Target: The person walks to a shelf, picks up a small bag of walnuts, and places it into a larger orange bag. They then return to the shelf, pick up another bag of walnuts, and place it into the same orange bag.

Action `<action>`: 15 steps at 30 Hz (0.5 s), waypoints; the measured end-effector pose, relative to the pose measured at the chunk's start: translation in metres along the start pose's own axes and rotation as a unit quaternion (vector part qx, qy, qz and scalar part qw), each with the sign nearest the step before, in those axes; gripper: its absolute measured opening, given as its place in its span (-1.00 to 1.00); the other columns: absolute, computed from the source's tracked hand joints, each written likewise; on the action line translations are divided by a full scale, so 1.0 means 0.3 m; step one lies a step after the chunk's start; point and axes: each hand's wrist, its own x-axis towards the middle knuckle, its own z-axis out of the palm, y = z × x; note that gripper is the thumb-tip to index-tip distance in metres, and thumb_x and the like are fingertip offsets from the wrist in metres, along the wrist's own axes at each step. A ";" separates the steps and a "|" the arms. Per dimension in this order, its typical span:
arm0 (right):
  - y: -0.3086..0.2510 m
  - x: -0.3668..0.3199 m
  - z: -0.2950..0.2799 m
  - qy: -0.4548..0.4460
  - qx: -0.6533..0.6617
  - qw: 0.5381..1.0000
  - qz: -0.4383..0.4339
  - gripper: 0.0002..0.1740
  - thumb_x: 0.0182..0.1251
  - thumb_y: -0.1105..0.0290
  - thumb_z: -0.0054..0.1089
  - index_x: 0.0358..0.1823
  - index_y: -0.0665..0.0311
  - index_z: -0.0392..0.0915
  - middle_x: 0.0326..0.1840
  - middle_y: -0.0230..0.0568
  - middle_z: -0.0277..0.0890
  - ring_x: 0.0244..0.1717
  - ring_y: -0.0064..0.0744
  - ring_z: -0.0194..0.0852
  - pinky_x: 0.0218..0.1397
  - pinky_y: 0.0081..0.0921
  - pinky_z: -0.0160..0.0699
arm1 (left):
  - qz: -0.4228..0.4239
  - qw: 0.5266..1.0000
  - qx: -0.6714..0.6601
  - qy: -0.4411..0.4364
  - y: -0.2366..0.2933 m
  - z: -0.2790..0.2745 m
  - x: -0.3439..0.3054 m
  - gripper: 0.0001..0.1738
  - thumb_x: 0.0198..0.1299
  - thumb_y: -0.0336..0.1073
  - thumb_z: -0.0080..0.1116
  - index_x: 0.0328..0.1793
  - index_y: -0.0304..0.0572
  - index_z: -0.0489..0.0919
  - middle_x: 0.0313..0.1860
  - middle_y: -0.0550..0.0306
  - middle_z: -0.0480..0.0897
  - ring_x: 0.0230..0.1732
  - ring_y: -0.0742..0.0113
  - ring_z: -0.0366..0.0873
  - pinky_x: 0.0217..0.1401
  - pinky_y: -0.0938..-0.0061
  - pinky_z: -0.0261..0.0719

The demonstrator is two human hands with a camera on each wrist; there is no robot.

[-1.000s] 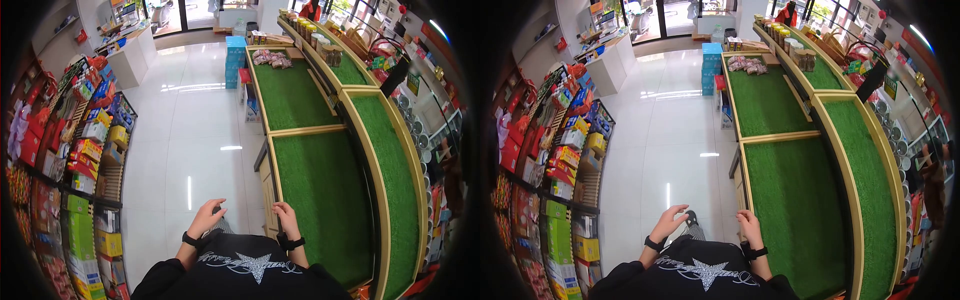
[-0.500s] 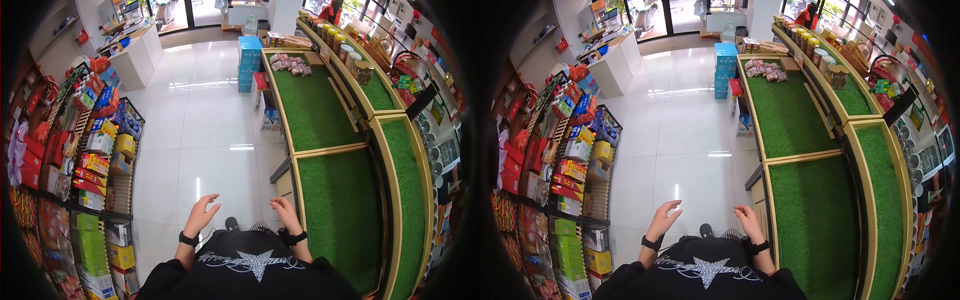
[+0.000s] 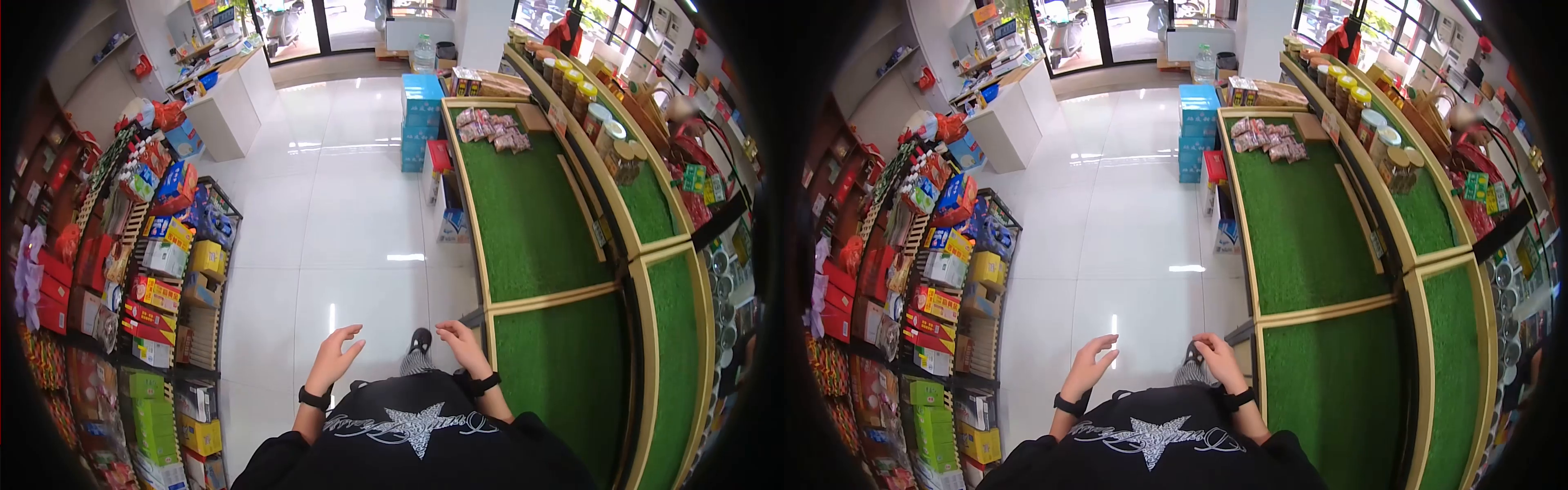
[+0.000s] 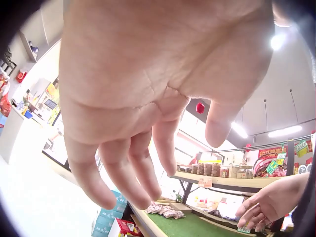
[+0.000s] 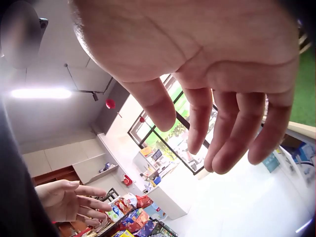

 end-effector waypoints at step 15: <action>-0.130 0.456 -0.384 0.027 -0.024 0.999 0.008 -0.75 0.18 0.35 0.03 -0.20 0.37 0.47 -0.35 -0.28 0.48 -0.29 -0.54 0.38 -0.18 -0.61 0.36 | 0.053 0.997 0.036 -0.041 0.213 0.225 0.591 -0.59 0.06 -0.18 0.07 0.01 -0.22 0.46 -0.06 -0.04 0.50 -0.06 0.12 0.45 0.00 0.38 0.39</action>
